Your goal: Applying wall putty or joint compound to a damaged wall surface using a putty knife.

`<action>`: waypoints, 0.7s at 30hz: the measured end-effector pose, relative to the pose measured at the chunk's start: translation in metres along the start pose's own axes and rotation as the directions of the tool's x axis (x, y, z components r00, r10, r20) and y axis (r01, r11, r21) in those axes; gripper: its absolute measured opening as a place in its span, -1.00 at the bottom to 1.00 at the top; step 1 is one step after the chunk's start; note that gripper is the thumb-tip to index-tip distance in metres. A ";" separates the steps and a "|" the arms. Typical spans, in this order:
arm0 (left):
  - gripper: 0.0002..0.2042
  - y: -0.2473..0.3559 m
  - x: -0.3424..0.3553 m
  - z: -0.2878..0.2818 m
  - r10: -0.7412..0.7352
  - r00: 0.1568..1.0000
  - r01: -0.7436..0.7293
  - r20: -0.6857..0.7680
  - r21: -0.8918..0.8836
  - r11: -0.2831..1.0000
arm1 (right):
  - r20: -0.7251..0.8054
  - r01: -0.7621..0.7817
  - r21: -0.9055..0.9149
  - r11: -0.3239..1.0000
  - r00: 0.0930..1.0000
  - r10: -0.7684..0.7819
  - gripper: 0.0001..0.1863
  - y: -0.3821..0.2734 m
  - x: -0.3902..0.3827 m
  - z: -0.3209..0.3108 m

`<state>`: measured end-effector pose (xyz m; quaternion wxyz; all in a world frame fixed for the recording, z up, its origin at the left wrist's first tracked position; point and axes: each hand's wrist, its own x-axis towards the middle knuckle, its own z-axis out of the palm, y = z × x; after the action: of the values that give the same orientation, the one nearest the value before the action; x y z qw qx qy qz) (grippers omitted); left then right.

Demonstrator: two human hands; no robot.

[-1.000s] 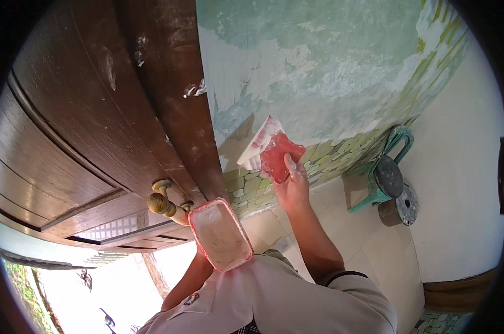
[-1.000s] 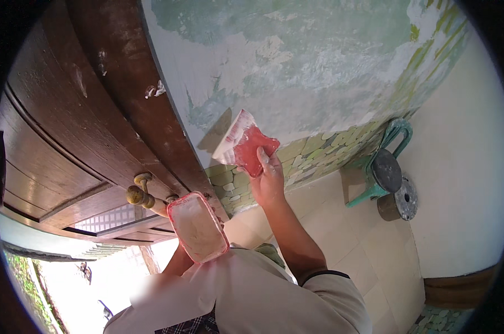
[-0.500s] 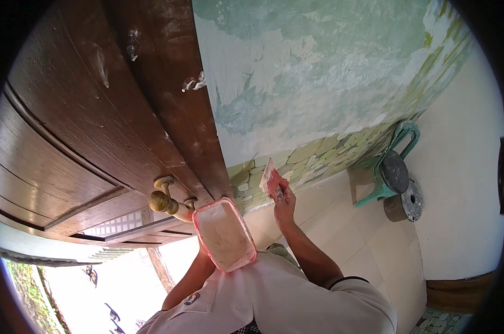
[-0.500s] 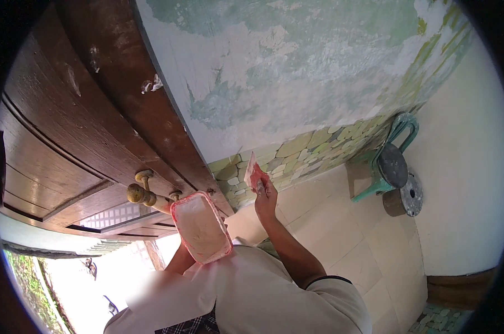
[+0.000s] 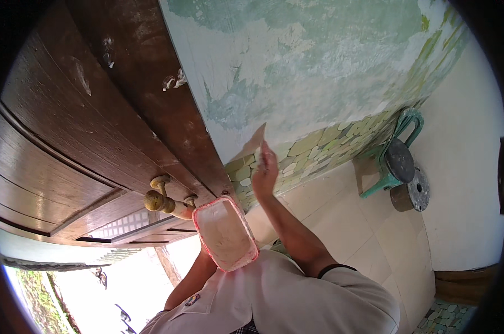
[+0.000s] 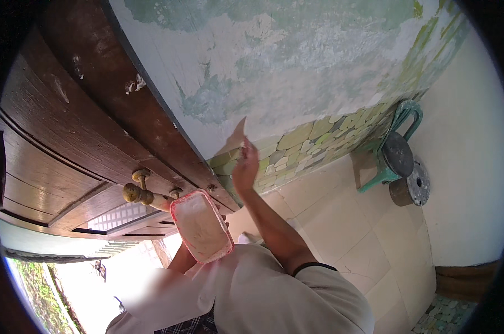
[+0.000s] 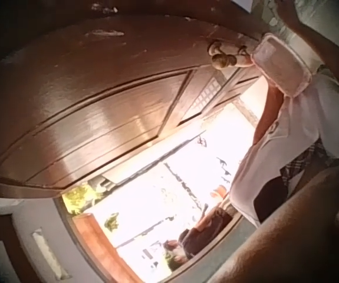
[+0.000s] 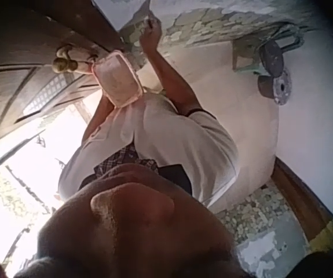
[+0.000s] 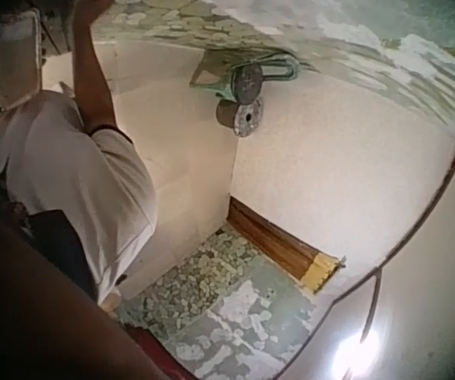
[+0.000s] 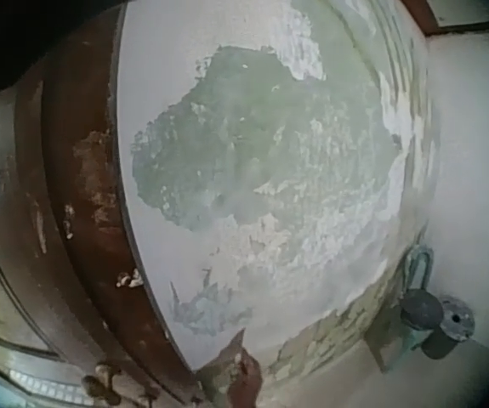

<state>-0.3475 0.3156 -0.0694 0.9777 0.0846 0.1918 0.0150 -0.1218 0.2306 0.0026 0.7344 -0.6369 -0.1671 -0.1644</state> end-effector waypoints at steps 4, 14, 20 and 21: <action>-0.49 -0.003 -0.030 0.087 -0.167 0.981 0.158 0.102 0.089 0.983 | 0.149 0.039 -0.104 0.994 0.989 -0.023 -0.51 -0.011 -0.014 0.040; -0.49 -0.005 -0.025 0.059 -0.076 0.993 0.078 0.086 -0.015 0.997 | 0.176 0.028 -0.038 0.999 0.984 -0.021 -0.50 0.000 -0.016 -0.025; -0.51 -0.010 -0.027 0.077 -0.073 0.993 0.075 0.093 -0.020 0.997 | 0.078 0.004 -0.076 0.997 0.997 0.002 -0.45 0.001 0.004 0.017; -0.53 -0.008 -0.025 0.070 -0.113 0.991 0.110 0.076 0.038 0.993 | 0.075 0.006 -0.076 0.997 0.997 0.000 -0.45 -0.001 0.003 0.020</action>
<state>-0.3439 0.2952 0.0026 0.9821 0.0907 0.1584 -0.0463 -0.1204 0.2505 0.0075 0.7025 -0.6700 -0.1890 -0.1479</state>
